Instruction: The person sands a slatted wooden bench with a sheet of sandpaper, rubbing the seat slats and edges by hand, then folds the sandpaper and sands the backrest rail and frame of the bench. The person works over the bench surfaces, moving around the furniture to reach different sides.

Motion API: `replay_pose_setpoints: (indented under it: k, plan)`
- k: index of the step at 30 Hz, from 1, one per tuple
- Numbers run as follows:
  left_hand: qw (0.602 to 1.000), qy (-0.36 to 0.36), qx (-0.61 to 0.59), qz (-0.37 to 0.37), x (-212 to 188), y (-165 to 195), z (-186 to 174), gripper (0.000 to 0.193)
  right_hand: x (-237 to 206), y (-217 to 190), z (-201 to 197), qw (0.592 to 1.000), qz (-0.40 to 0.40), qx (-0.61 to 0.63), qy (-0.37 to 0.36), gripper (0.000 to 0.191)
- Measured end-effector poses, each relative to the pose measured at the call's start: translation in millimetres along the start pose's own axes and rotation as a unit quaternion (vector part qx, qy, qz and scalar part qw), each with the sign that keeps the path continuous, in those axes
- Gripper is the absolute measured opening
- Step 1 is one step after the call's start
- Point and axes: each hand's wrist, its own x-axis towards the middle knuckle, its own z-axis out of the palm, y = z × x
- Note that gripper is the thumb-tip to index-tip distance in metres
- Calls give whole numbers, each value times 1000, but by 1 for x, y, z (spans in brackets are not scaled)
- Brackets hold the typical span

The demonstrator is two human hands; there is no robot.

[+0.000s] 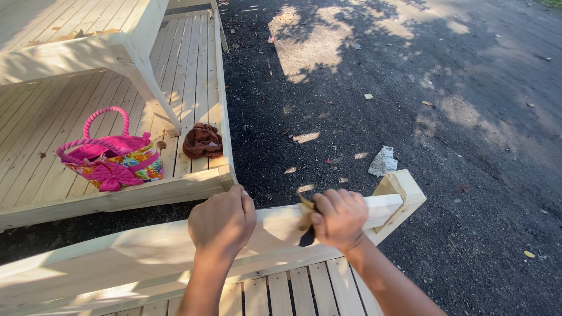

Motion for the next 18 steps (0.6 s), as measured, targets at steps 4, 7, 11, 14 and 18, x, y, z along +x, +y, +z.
replay_pose_setpoints:
  k: [4, 7, 11, 14, 18]
  plan:
    - [997, -7, -76, -10, -6, -13, -4, 32, -11, -42, 28, 996, -75, 41, -22, 41]
    - [964, 159, -195, 90, -23, -41, -22, 21, -14, -6, 8, 993, -114, -20, -24, 41]
    - [959, 268, -93, 3, -49, -107, -60, 14, -16, 40, -19, 994, -62, -89, -10, 48]
    - [944, 308, -92, -68, -56, -150, -71, 14, -6, 14, -5, 998, -45, -53, -2, 53]
    - [938, 310, -128, -92, -53, -182, -79, 17, 40, -89, 49, 989, -122, 21, -76, 59]
